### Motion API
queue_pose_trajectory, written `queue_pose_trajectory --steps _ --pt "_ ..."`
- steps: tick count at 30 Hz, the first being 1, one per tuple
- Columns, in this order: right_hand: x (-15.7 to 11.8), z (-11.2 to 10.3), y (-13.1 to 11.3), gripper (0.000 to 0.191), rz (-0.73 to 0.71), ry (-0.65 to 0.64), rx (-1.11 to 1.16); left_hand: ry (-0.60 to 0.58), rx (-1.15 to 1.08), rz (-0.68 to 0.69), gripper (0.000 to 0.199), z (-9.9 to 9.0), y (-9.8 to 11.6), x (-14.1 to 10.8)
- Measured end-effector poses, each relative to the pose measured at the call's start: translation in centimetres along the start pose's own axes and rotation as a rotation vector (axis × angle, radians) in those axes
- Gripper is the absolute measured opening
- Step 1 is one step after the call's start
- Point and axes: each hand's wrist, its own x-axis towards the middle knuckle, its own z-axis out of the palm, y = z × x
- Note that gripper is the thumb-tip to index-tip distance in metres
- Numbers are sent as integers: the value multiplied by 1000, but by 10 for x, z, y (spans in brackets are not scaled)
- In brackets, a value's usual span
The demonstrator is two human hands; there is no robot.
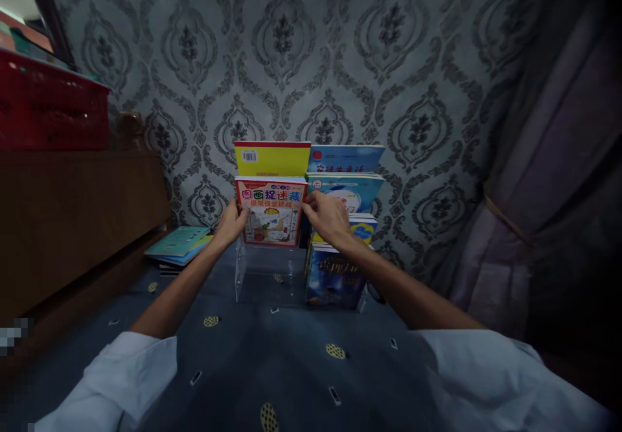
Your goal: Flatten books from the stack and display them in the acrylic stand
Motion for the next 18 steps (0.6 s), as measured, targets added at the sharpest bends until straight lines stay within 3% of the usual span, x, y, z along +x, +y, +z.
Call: queue_pose_trajectory --steps 8,13,18 --pt "0 -1 -9 17 85 -98 301 -17 -37 5 14 0 -2 4" --pt "-7 14 -18 15 201 -253 587 -24 -64 18 13 -1 -4 2" --pt "-17 27 -26 20 308 -313 809 -29 -81 13 11 -1 -3 2"
